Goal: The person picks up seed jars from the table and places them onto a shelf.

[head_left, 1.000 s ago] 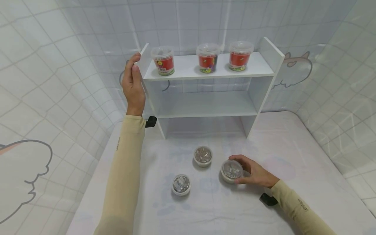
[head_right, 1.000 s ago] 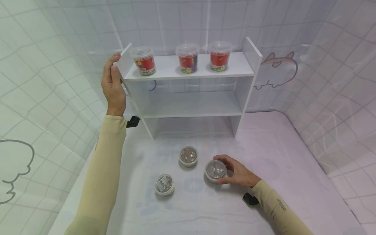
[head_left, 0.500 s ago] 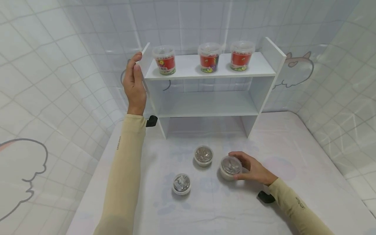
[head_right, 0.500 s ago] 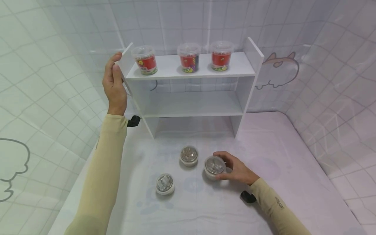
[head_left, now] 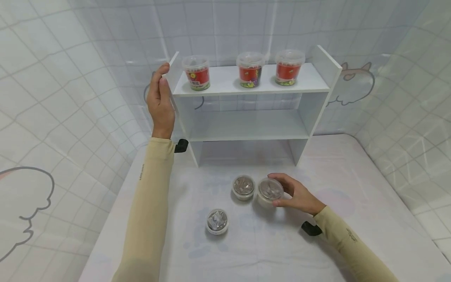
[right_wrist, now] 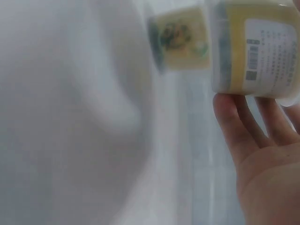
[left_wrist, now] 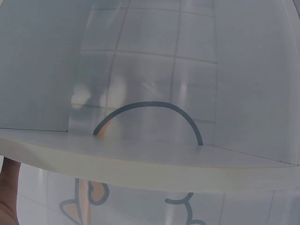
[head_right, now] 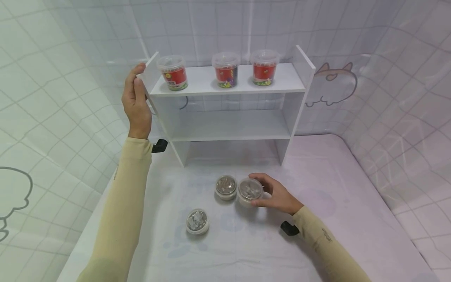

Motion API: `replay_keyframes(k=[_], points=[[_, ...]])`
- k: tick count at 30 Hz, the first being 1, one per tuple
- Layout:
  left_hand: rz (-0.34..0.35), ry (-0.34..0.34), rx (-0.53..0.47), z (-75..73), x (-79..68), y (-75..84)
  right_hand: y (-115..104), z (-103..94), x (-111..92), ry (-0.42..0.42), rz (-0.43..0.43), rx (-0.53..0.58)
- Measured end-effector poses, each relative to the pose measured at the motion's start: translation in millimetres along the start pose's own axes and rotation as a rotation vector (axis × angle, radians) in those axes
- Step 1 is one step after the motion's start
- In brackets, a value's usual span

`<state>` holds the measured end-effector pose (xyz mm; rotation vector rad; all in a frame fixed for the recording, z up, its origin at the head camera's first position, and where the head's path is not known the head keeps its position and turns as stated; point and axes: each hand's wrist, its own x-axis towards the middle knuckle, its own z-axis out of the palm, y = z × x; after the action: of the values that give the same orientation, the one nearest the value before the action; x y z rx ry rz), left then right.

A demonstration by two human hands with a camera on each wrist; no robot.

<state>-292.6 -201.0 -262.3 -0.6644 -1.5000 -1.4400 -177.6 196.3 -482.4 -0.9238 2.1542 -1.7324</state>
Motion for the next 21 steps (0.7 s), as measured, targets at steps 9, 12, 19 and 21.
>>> replay_keyframes(k=[9, 12, 19, 21], points=[[-0.001, 0.001, -0.017, 0.0, 0.2, -0.2, -11.8, 7.9, 22.1, -0.033, -0.021, 0.046], [-0.006, 0.002, -0.014, -0.1, 0.2, 0.6, -15.5, 9.4, 27.6, -0.038, -0.026, 0.047], [0.005, 0.002, -0.006, 0.0, 0.4, 0.8, -21.7, 10.9, 38.3, -0.03, -0.037, 0.049], [0.005, 0.002, -0.008, -0.4, 0.2, -0.4, -23.7, 11.5, 41.2, -0.024, -0.046, 0.052]])
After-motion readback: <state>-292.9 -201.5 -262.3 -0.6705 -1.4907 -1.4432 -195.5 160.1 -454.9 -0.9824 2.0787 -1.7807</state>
